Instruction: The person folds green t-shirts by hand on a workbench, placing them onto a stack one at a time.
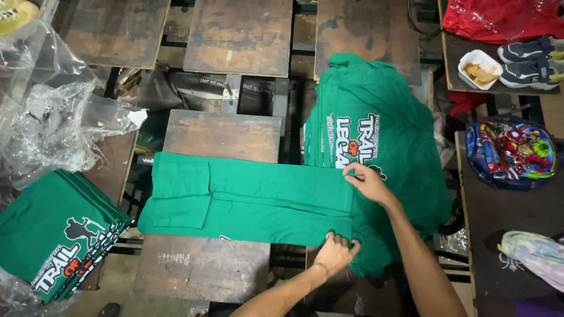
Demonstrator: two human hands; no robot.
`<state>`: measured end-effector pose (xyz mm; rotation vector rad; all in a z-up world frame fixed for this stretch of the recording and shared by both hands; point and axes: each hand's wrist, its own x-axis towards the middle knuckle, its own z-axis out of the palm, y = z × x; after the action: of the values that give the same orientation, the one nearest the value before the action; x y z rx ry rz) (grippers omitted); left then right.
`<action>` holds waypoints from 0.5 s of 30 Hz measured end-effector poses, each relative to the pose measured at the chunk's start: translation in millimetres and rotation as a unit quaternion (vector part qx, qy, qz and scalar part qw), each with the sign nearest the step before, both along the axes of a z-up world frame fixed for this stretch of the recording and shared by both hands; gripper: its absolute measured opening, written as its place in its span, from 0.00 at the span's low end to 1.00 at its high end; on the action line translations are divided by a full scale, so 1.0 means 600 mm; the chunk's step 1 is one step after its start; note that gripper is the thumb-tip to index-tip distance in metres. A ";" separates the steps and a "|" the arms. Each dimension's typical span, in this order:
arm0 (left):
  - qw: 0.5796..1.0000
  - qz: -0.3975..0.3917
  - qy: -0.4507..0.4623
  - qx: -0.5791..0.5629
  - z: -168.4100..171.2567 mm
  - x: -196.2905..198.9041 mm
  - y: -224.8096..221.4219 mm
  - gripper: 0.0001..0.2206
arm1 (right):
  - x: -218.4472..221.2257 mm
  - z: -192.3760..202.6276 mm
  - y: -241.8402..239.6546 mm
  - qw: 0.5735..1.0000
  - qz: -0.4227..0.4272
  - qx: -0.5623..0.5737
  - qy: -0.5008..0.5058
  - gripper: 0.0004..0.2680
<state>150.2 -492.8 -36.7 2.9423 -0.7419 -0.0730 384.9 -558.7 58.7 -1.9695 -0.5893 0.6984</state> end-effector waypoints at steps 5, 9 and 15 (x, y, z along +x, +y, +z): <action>0.999 0.008 0.020 0.027 0.009 0.008 -0.004 0.14 | -0.007 -0.030 -0.001 0.998 -0.058 0.001 -0.026 0.04; 0.996 0.043 -0.071 0.012 0.013 0.003 0.010 0.08 | -0.003 -0.042 -0.009 0.997 -0.071 -0.008 -0.019 0.08; 0.975 0.123 -0.169 -0.082 0.062 -0.005 0.036 0.11 | 0.009 -0.015 -0.008 0.998 -0.057 -0.024 0.025 0.18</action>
<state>147.4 -471.5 0.5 2.8887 -0.3851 0.4934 390.5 -563.5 49.9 -2.0079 -0.4299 0.6943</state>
